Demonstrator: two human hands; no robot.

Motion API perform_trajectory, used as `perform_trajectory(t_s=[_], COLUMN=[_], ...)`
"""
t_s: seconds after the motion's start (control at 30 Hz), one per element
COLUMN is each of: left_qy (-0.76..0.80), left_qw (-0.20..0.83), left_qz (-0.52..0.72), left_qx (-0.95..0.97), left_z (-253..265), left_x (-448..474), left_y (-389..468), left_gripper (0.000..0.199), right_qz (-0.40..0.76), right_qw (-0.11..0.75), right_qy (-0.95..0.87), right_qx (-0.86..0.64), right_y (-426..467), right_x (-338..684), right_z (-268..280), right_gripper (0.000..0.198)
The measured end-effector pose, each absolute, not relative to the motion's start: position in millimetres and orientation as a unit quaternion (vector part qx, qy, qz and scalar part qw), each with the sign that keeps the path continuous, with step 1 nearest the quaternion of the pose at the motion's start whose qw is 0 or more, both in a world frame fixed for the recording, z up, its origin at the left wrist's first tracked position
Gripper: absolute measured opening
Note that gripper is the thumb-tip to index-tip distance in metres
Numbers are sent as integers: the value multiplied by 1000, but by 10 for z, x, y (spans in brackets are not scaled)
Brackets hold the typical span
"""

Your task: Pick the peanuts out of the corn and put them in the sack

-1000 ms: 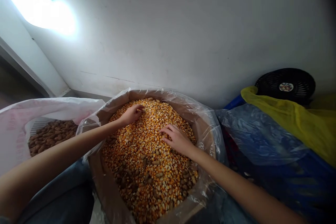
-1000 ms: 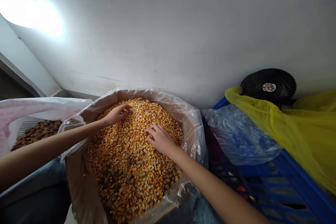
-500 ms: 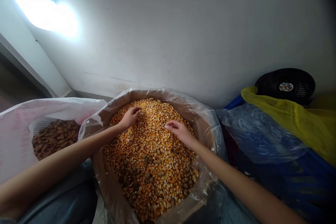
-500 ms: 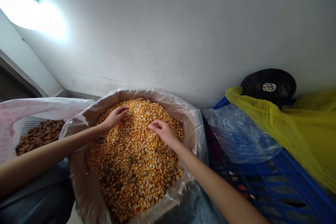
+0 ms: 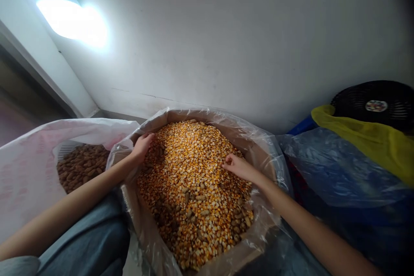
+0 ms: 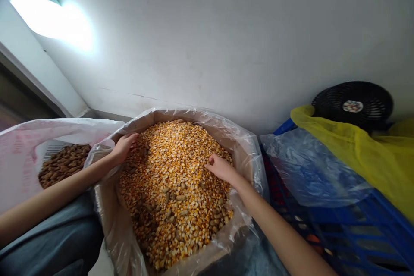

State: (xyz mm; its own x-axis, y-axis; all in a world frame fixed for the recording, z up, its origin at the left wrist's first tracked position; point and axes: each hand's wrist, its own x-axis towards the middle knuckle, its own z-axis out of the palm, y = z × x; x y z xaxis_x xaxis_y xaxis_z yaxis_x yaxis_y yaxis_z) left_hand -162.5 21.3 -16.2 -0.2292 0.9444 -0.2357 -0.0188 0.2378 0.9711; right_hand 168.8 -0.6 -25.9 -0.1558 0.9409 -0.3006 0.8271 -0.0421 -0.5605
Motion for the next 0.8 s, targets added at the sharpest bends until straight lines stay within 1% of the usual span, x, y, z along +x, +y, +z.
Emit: perform_trajectory(t_s=[0.1, 0.17, 0.27, 0.33, 0.4, 0.47, 0.53, 0.63, 0.67, 0.73, 0.8], left_qy=[692, 699, 694, 694, 690, 679, 649, 549, 513, 463, 444], left_qw=[304, 219, 174, 172, 203, 273, 400, 604, 650, 706, 733], left_qz=[353, 260, 159, 135, 154, 211, 297, 405, 423, 435, 429], left_qx=[552, 629, 681, 686, 677, 648, 575, 412, 369, 313, 285], left_z=[-210, -231, -277, -328, -381, -413, -403, -308, -268, -199, -167], left_x=[-1705, -1721, -1705, -1683, -1664, -1660, -1675, -1724, -1742, -1768, -1770], left_y=[172, 154, 139, 143, 159, 180, 197, 205, 204, 201, 192], left_gripper=[16, 21, 29, 32, 30, 25, 21, 19, 17, 16, 21], right_qz=[333, 369, 521, 628, 690, 719, 736, 748, 744, 717, 671], right_qw=[58, 72, 162, 229, 272, 293, 306, 318, 319, 307, 258], right_qy=[-688, -659, -541, -446, -382, -348, -326, -317, -329, -384, -473], right_qx=[-643, -652, -640, -595, -552, -526, -508, -489, -487, -494, -509], right_y=[-19, -27, -41, -46, -48, -45, -38, -31, -35, -58, -101], right_x=[1650, 1618, 1575, 1556, 1546, 1546, 1554, 1570, 1571, 1558, 1524], right_z=[-294, -227, -68, 14, 50, 52, 43, 46, 50, 53, 42], right_gripper=[11, 10, 11, 12, 14, 18, 22, 31, 36, 45, 47])
